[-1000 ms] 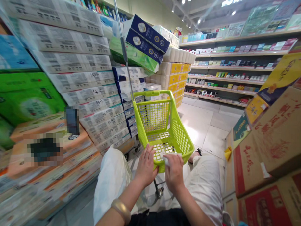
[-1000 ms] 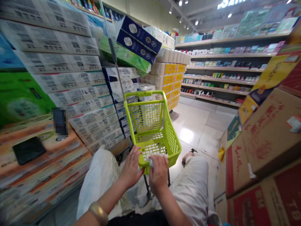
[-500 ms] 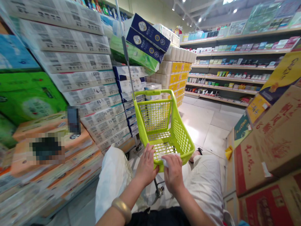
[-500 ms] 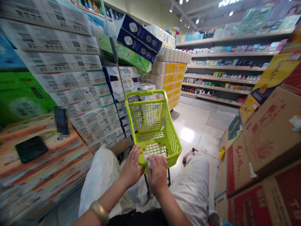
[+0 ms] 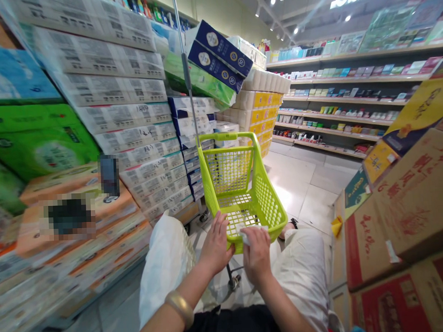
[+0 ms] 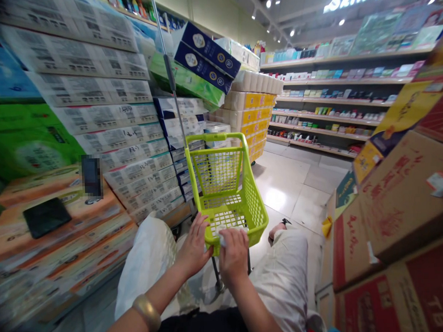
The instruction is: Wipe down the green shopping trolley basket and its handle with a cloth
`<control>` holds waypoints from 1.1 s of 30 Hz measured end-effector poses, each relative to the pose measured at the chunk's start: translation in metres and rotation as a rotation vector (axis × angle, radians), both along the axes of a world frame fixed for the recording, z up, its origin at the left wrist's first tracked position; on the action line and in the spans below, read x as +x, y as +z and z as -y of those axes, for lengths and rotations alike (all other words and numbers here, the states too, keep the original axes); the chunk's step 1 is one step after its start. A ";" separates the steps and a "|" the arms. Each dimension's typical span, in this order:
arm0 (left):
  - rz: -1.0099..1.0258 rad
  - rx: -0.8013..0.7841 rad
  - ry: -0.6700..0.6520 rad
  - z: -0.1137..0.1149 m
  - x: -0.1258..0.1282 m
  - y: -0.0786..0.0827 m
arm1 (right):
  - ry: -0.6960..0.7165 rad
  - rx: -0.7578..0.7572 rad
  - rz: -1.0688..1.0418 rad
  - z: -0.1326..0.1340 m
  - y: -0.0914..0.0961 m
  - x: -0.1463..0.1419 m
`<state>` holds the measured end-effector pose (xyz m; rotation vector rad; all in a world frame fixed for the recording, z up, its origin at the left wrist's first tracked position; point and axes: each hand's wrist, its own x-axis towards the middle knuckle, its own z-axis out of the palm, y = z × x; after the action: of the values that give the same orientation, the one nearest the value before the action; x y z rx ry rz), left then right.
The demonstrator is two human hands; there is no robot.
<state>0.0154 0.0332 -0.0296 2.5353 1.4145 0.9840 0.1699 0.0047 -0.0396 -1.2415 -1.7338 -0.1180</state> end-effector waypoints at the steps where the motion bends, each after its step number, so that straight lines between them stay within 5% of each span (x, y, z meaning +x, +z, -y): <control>1: 0.001 0.006 -0.005 0.000 -0.001 -0.001 | 0.069 -0.012 0.029 0.003 0.001 -0.009; 5: -0.003 0.013 0.002 0.000 -0.003 -0.001 | 0.133 -0.024 0.083 0.002 0.003 0.001; 11: 0.015 -0.011 0.003 0.003 0.000 0.003 | -0.210 0.037 -0.042 -0.018 -0.002 0.061; 14: 0.028 -0.009 0.007 0.002 0.001 0.002 | -0.185 0.028 -0.052 -0.011 -0.002 0.037; 19: 0.014 0.015 -0.007 0.000 -0.002 -0.001 | 0.097 -0.022 0.069 0.002 0.001 -0.003; 27: 0.019 -0.001 0.010 0.005 -0.001 0.002 | -0.230 0.029 -0.061 -0.017 -0.002 0.058; 33: 0.037 -0.007 0.005 0.004 0.001 -0.002 | 0.041 -0.023 0.031 0.004 0.002 -0.007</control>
<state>0.0167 0.0295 -0.0314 2.4960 1.4126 1.0193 0.1627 0.0011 -0.0376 -1.2256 -1.7906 -0.0934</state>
